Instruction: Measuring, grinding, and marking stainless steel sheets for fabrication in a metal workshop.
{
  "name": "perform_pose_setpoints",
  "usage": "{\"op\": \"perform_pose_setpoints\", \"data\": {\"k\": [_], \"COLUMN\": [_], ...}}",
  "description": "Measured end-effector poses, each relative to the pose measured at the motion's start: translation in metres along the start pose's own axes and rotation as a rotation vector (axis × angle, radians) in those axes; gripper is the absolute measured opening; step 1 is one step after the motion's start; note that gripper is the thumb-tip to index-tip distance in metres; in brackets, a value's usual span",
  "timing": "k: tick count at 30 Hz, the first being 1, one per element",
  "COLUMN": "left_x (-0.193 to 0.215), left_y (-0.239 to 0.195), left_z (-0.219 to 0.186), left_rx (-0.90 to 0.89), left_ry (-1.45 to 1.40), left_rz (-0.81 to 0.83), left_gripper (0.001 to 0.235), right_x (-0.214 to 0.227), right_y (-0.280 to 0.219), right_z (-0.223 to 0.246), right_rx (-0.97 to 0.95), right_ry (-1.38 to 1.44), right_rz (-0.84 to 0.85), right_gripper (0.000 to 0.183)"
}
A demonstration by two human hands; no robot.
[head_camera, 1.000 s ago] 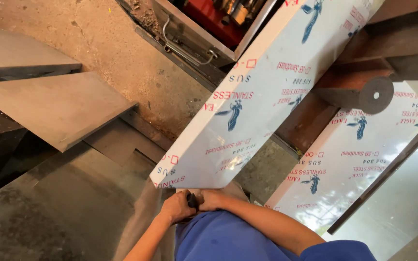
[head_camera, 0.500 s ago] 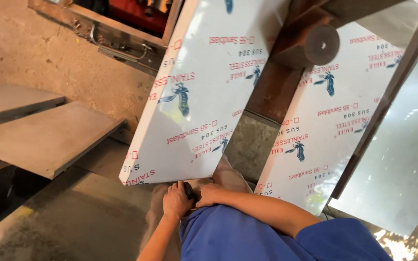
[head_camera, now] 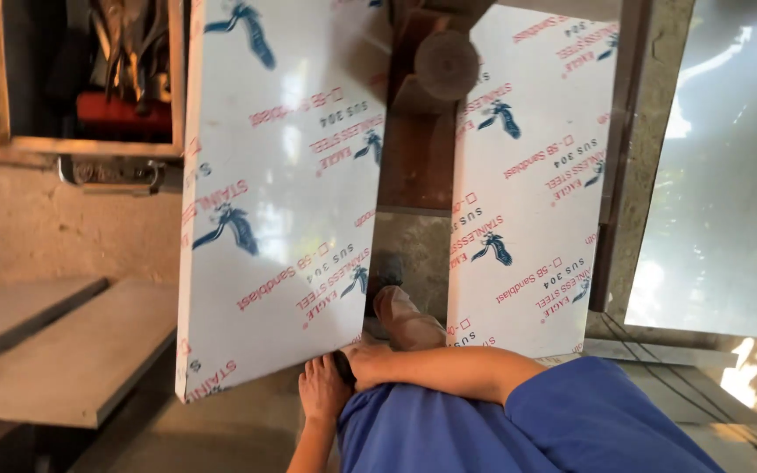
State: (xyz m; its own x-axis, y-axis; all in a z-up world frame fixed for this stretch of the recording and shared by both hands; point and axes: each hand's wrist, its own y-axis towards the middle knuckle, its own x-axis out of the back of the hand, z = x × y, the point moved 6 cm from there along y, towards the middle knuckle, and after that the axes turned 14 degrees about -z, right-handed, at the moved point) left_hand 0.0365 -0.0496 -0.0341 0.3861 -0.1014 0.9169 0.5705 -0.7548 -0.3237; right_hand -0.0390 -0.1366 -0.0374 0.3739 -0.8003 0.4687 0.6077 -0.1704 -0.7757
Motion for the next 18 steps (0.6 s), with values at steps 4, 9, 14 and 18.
{"op": "perform_pose_setpoints", "data": {"k": [4,9,14,18], "left_x": [0.003,0.025,0.02,-0.018], "left_y": [-0.017,-0.011,-0.005,-0.011], "left_z": [0.015,0.017,0.002,0.013], "left_rx": [0.123,0.28,0.3,0.467], "left_ry": [0.084,0.151,0.062,-0.073], "left_rz": [-0.089,0.048,-0.085,0.123], "left_gripper": [0.064,0.075,0.063,0.063], "right_x": [-0.004,-0.065,-0.019,-0.049], "right_y": [0.004,0.048,0.006,0.009], "right_z": [-0.011,-0.033,-0.032,-0.055], "right_rx": [-0.024,0.123,0.054,0.04], "right_ry": [0.042,0.047,0.101,0.049], "right_rz": [0.035,-0.192,-0.131,-0.047], "right_gripper": [0.064,0.041,0.031,0.031]}}
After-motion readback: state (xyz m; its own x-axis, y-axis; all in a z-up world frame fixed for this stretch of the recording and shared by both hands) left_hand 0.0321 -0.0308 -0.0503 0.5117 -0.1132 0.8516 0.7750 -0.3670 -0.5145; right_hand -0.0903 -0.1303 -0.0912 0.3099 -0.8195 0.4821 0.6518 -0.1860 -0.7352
